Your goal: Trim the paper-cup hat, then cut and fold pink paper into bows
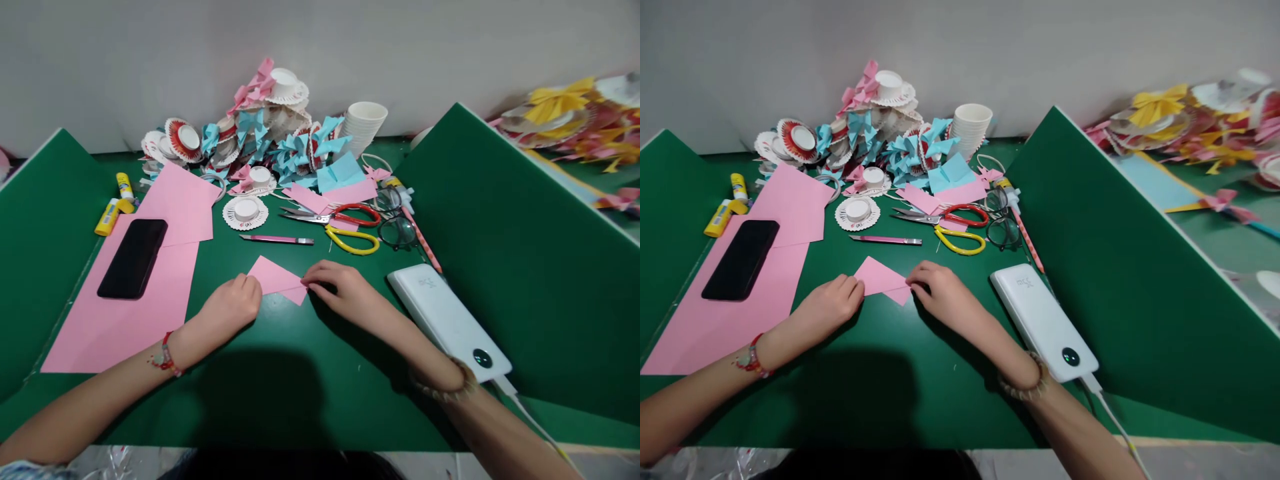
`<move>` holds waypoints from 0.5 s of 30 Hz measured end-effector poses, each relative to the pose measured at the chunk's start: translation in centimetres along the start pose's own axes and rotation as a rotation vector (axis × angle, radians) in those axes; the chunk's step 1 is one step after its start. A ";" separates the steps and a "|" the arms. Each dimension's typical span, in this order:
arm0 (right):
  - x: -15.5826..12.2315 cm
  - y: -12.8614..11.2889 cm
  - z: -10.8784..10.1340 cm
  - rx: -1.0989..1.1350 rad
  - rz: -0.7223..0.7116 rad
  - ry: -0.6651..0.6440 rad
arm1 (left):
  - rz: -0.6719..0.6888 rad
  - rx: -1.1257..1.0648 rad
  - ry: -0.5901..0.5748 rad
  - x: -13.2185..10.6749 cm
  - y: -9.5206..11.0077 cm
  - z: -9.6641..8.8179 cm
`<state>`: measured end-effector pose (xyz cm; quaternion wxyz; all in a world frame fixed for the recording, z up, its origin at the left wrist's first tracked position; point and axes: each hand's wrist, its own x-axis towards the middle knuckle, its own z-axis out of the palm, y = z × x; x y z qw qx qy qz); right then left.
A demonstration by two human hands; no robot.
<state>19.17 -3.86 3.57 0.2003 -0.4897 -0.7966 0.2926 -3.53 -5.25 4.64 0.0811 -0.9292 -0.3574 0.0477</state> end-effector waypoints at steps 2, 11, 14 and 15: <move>0.6 0.2 -0.9 -0.001 -0.004 0.027 | -0.005 0.027 -0.093 0.8 0.4 -0.4; 4.5 0.2 -4.6 0.339 -0.074 0.210 | -0.344 -0.586 0.341 0.5 -2.2 -1.6; 5.6 -0.5 -4.1 0.630 -0.019 0.277 | -0.492 -0.937 0.482 0.7 -2.1 -2.2; 5.7 -0.8 -3.7 0.716 -0.001 0.269 | -0.534 -1.044 0.495 0.9 -1.8 -2.3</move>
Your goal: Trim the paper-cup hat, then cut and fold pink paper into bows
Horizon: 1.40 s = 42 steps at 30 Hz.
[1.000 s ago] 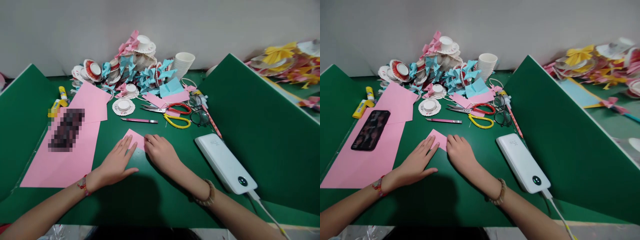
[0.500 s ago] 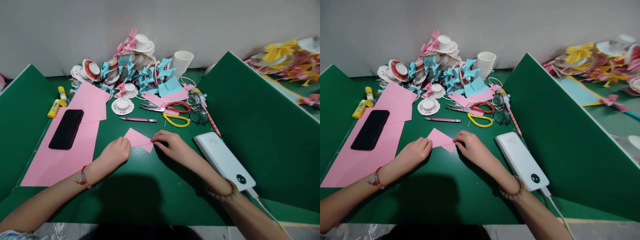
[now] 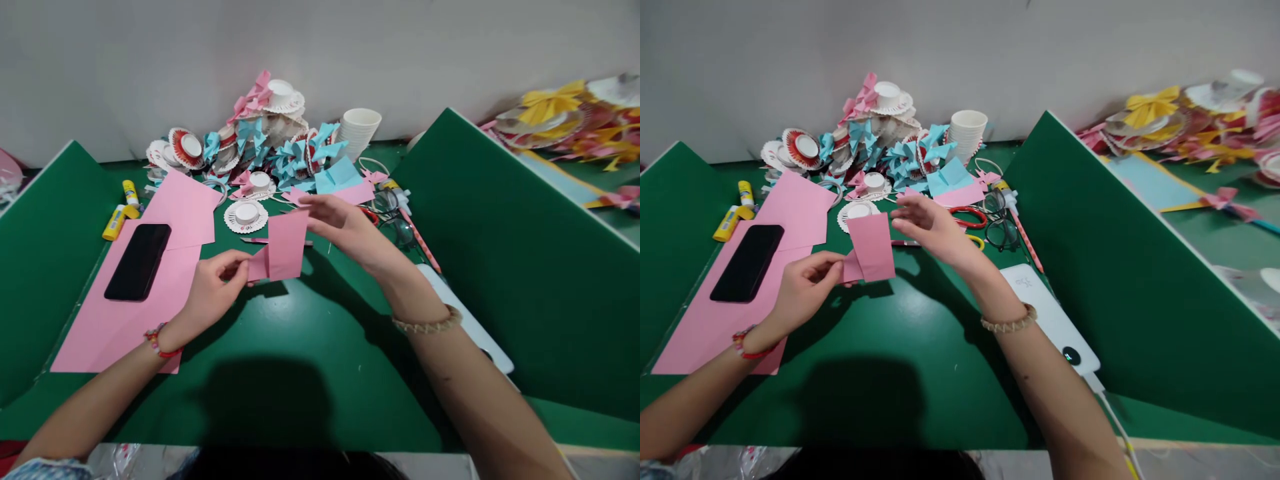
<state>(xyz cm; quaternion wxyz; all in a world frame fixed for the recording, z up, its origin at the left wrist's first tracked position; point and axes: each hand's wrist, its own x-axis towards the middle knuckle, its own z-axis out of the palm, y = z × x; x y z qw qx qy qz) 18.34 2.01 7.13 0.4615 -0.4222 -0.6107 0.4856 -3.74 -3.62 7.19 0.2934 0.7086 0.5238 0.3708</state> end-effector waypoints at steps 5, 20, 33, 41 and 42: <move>-0.9 -0.9 2.6 0.214 0.088 0.144 | -0.252 -0.408 -0.034 -0.3 0.4 2.3; -3.3 -3.7 4.1 -0.226 -0.190 -0.071 | 0.122 -0.152 -0.045 2.2 2.9 -0.1; -2.3 -3.0 2.0 -0.364 -0.145 0.033 | 0.248 0.005 0.572 1.6 -1.2 -6.8; -3.8 -2.8 4.9 -0.444 -0.232 -0.186 | 0.196 -0.033 0.234 -0.2 1.6 -2.5; -3.9 -2.7 4.9 -0.452 -0.186 -0.213 | 0.140 -0.041 0.151 -0.2 1.6 -2.4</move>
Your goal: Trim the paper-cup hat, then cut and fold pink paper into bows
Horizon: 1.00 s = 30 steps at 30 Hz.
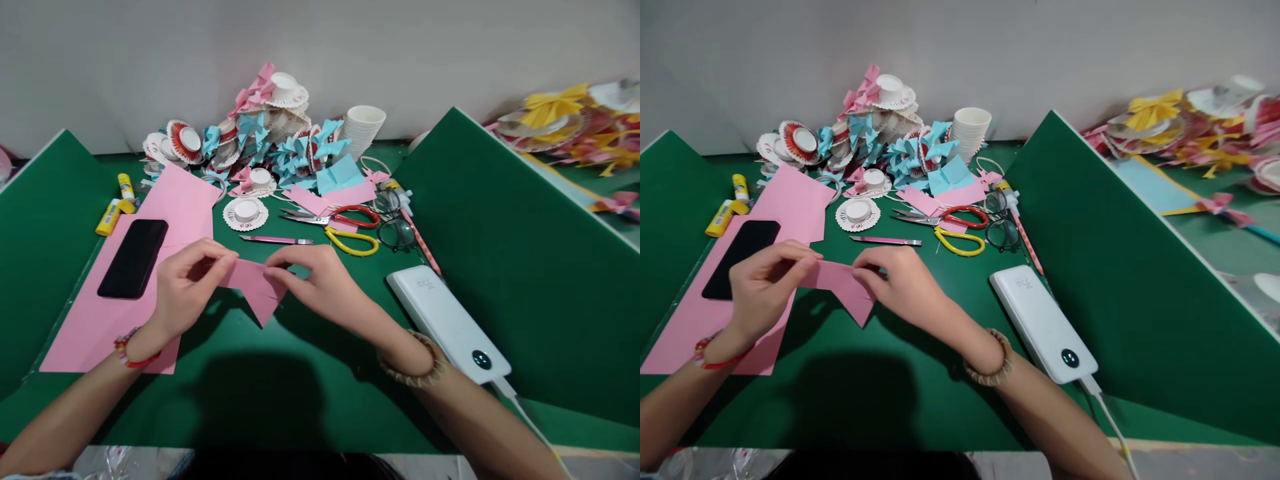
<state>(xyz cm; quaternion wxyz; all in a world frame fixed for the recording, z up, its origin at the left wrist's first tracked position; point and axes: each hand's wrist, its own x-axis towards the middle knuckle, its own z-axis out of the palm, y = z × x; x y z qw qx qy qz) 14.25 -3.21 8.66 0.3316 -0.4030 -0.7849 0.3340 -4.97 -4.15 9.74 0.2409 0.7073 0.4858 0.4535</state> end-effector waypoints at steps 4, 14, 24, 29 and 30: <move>-0.1 0.3 -0.2 -0.063 0.075 -0.167 | -0.277 -0.092 -0.462 -0.1 -0.9 -0.4; 0.0 1.4 -0.6 -0.172 0.267 -0.304 | -0.377 0.063 -0.591 -1.0 -4.9 -2.5; 1.0 6.6 1.8 -0.612 0.019 0.041 | 0.382 0.414 -0.555 -2.9 -3.6 3.4; 0.9 9.2 2.4 -0.593 0.000 0.021 | 0.571 0.614 -0.568 -3.6 -5.0 5.9; 0.8 9.4 2.5 -0.579 0.014 0.040 | 0.618 0.665 -0.560 -3.5 -5.1 5.9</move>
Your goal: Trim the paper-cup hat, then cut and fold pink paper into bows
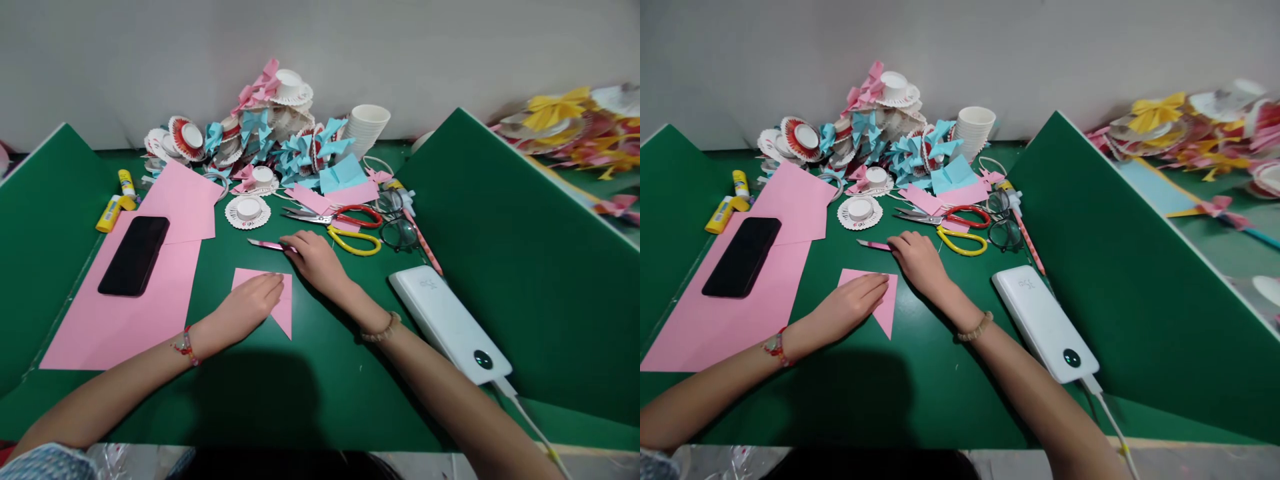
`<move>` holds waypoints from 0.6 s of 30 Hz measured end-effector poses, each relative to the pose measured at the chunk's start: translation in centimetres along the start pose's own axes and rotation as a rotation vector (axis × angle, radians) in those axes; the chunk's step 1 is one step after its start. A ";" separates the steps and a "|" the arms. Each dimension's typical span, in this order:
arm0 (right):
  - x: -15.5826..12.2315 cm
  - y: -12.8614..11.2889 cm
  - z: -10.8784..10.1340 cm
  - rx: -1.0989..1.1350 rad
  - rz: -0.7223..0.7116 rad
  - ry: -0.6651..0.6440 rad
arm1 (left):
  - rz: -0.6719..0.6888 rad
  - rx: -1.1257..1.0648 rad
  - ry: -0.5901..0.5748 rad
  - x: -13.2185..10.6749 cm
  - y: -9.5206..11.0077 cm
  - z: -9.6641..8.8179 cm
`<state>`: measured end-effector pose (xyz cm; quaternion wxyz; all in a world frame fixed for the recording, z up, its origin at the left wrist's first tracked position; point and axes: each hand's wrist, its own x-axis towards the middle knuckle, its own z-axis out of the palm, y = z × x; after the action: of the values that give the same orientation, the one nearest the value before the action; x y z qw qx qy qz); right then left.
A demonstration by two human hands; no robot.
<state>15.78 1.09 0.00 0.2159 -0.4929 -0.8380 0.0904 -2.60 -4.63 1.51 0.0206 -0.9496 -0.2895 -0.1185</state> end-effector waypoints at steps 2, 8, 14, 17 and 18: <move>-0.3 0.1 0.2 0.033 0.025 0.027 | 0.050 0.113 -0.007 0.0 -0.4 -0.2; -2.8 0.7 -0.2 0.169 0.074 0.140 | 0.052 0.248 -0.104 0.2 -2.2 -1.2; -4.7 1.5 -0.7 0.141 0.066 0.156 | -0.041 0.096 -0.083 -0.5 -3.9 -0.8; -4.7 1.7 -0.9 0.089 0.052 0.153 | -0.107 -0.060 -0.098 -0.9 -4.0 -0.5; -4.6 1.7 -0.9 0.077 0.047 0.154 | -0.129 -0.108 -0.112 -1.0 -4.0 -0.4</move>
<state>19.48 -2.06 -1.10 0.2963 -0.5092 -0.8031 0.0892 -5.73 -1.88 1.59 -0.0544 -0.9339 -0.3438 -0.0815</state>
